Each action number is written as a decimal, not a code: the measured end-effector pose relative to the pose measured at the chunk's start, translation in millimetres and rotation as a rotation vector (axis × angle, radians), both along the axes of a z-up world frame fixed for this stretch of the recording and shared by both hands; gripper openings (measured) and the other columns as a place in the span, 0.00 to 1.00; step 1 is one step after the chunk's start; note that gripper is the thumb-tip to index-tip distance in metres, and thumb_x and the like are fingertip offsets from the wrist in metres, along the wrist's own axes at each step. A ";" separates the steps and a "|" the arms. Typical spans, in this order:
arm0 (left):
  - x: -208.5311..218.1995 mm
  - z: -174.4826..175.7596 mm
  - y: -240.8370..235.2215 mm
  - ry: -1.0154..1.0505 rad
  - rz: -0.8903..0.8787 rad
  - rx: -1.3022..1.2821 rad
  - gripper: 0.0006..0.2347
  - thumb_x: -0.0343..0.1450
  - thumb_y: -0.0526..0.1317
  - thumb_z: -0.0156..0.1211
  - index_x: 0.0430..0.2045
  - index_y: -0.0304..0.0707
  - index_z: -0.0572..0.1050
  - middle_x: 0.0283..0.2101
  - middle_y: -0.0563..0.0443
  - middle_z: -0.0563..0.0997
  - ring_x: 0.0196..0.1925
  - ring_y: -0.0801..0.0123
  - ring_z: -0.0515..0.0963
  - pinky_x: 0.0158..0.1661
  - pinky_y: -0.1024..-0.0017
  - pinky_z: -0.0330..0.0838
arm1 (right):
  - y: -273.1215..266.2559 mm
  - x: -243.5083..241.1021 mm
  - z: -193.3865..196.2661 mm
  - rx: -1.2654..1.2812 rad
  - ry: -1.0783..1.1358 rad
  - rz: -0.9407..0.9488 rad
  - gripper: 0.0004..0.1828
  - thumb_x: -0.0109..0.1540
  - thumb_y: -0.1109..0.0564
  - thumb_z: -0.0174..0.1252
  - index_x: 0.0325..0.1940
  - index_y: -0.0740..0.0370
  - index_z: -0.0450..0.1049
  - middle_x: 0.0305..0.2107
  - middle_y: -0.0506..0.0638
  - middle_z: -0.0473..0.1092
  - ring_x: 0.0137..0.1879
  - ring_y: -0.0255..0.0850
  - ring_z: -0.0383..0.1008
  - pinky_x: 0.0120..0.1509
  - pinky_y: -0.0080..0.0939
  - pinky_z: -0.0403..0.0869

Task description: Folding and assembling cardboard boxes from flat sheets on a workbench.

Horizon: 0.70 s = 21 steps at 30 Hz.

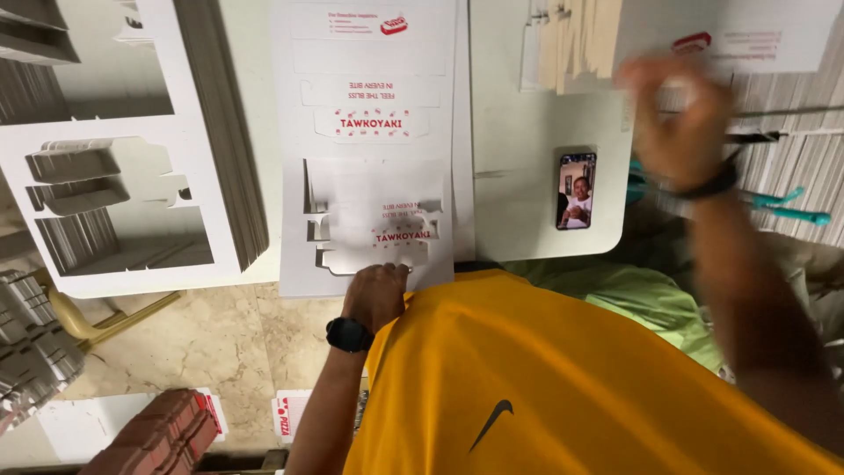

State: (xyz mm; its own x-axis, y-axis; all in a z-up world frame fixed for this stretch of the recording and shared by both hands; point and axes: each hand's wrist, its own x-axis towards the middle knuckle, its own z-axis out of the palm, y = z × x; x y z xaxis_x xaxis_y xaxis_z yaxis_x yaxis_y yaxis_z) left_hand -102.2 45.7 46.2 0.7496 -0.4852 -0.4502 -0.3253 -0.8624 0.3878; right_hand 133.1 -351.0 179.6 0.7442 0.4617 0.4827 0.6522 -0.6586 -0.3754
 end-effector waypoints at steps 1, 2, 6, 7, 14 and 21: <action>3.3 1.6 -0.2 0.055 -0.047 0.043 0.09 0.65 0.37 0.54 0.35 0.39 0.76 0.30 0.45 0.82 0.27 0.53 0.81 0.25 0.59 0.75 | 12.3 -43.2 -22.7 0.194 0.332 -0.081 0.08 0.78 0.64 0.53 0.47 0.70 0.75 0.45 0.62 0.77 0.52 0.53 0.78 0.59 0.51 0.74; 6.0 4.8 -2.2 0.056 -0.064 0.042 0.09 0.65 0.37 0.54 0.35 0.39 0.76 0.30 0.45 0.82 0.27 0.53 0.81 0.25 0.59 0.75 | 6.6 -80.7 -67.5 0.196 0.332 -0.098 0.08 0.78 0.64 0.53 0.47 0.70 0.75 0.45 0.62 0.77 0.52 0.53 0.78 0.59 0.51 0.74; 20.5 18.3 -7.2 -0.048 -0.133 -0.029 0.11 0.64 0.40 0.57 0.37 0.40 0.76 0.27 0.45 0.82 0.23 0.50 0.81 0.23 0.56 0.73 | 34.9 -255.2 -175.2 0.578 1.288 -0.742 0.11 0.65 0.54 0.59 0.50 0.60 0.77 0.36 0.50 0.78 0.37 0.37 0.76 0.44 0.37 0.74; 22.2 22.5 -7.5 -0.118 -0.122 -0.112 0.13 0.62 0.37 0.52 0.39 0.39 0.77 0.25 0.44 0.82 0.21 0.48 0.80 0.22 0.54 0.72 | 47.4 -294.7 -187.9 0.809 1.488 -0.868 0.17 0.61 0.64 0.62 0.55 0.65 0.76 0.36 0.56 0.78 0.33 0.39 0.76 0.36 0.35 0.76; 90.6 126.9 -10.0 0.026 -0.104 -0.374 0.22 0.63 0.42 0.57 0.52 0.36 0.76 0.38 0.37 0.85 0.38 0.39 0.82 0.40 0.47 0.75 | 73.4 -337.6 -179.5 0.434 1.236 -0.770 0.15 0.62 0.52 0.60 0.50 0.57 0.82 0.35 0.47 0.80 0.40 0.34 0.77 0.46 0.38 0.74; 152.4 292.7 -15.8 0.451 0.502 -1.001 0.05 0.68 0.33 0.62 0.35 0.35 0.79 0.38 0.52 0.84 0.40 0.74 0.87 0.42 0.77 0.87 | 125.2 -289.5 -87.5 0.491 1.026 -0.914 0.14 0.62 0.48 0.59 0.49 0.52 0.81 0.36 0.42 0.79 0.43 0.33 0.77 0.49 0.36 0.73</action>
State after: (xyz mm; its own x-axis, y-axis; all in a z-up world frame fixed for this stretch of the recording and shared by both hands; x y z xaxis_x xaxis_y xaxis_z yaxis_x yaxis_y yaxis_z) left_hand 50.2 29.9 338.9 0.8271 -0.4681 -0.3110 0.2966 -0.1065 0.9490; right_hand -156.4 -225.9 92.1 0.7890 -0.4029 -0.4639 -0.6025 -0.3591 -0.7128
